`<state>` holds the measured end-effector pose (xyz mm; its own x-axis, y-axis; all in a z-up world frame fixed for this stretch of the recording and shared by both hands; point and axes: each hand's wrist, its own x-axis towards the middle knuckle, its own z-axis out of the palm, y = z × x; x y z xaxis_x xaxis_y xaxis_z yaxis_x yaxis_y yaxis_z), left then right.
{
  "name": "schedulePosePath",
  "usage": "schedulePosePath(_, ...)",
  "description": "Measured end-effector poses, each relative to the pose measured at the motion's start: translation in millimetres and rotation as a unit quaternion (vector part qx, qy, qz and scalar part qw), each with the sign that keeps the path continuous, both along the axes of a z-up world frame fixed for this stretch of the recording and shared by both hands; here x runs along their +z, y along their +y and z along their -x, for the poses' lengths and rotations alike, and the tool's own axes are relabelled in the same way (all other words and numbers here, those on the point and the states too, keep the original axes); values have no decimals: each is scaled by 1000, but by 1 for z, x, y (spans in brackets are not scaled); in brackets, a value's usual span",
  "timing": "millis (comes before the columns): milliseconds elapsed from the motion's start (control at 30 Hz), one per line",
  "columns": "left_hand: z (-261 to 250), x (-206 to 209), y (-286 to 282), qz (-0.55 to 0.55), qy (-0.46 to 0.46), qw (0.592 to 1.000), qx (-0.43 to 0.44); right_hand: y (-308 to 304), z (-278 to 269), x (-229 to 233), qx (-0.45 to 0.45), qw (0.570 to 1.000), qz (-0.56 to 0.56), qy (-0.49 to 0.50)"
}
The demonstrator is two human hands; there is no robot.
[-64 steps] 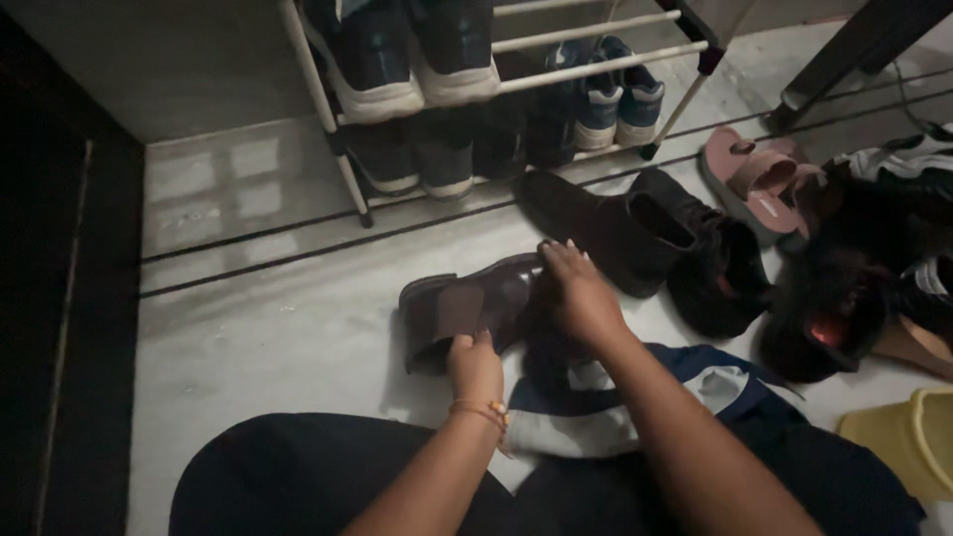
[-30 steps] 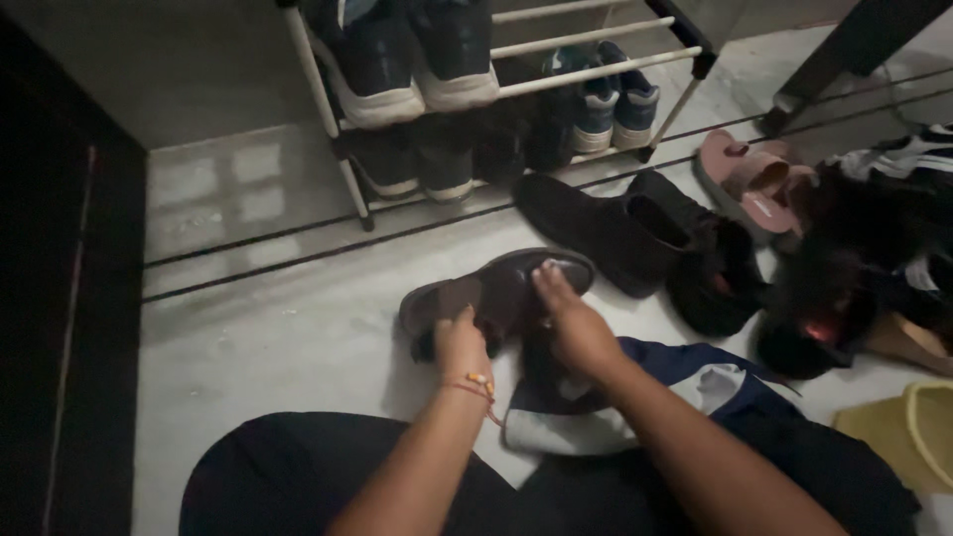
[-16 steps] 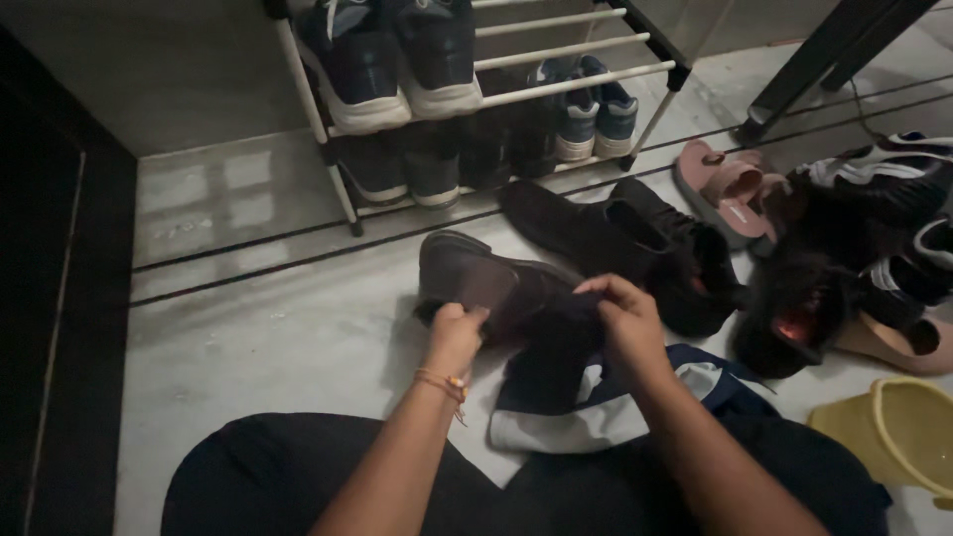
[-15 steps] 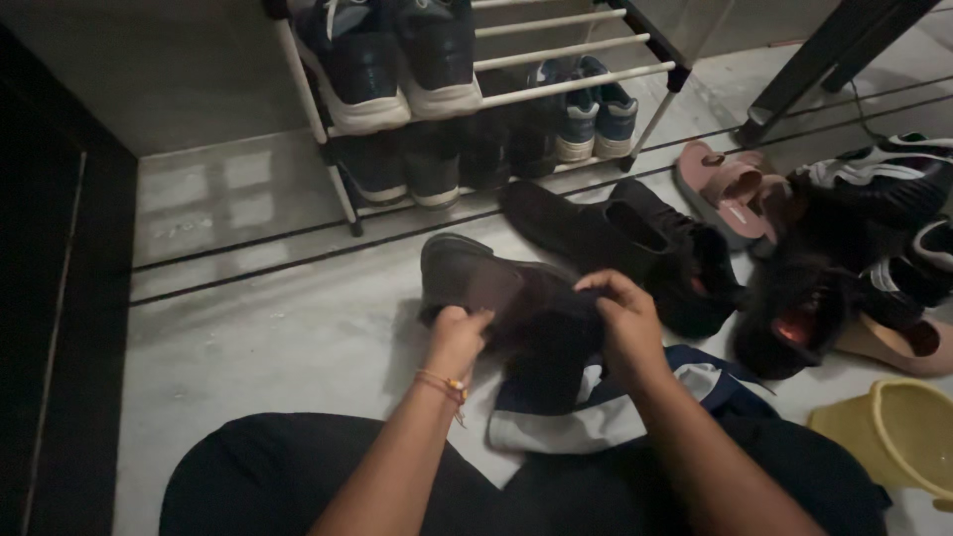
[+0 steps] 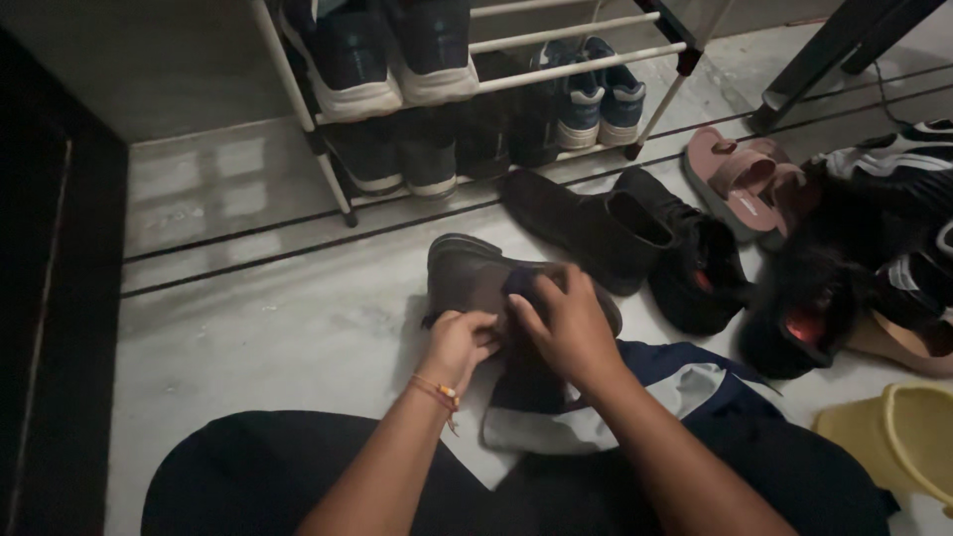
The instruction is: The person sits on the floor and wipes a brown boot with a cloth, then places it on a shoe rack. They then wipe a black sneaker with the same cloth, cleaning the upper and sole areas.
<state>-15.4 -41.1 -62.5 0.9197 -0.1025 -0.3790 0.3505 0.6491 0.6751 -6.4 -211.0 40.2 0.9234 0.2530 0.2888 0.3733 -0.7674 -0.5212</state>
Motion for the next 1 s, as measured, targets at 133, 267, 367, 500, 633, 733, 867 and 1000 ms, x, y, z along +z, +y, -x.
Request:
schedulePosePath(133, 2, 18, 1, 44, 45, 998, 7, 3, -3, -2, 2, 1000, -5, -24)
schedulePosePath(267, 5, 31, 1, 59, 30, 998, 11, 5, 8, -4, 16, 1000, 11, 4)
schedulePosePath(367, 6, 31, 1, 109, 0, 994, 10, 3, 12, 0, 48, 999, -8, 4)
schedulePosePath(500, 5, 25, -1, 146, -8, 988, 40, 2, 8, 5, 65, 996, -12, -63)
schedulePosePath(633, 4, 20, -1, 131, 26, 990, 40, 6, 12, 4, 59, 997, -41, 2)
schedulePosePath(733, 5, 12, -4, 122, 23, 991, 54, 5, 21, -1, 103, 994, -41, 14)
schedulePosePath(867, 7, 1, -11, 108, -19, 993, 44, 1, 13, -4, 134, 988, -36, -69)
schedulePosePath(1000, 10, 5, -12, 104, 13, 994, 32, -4, -3, -1, 26, 995, -34, -95)
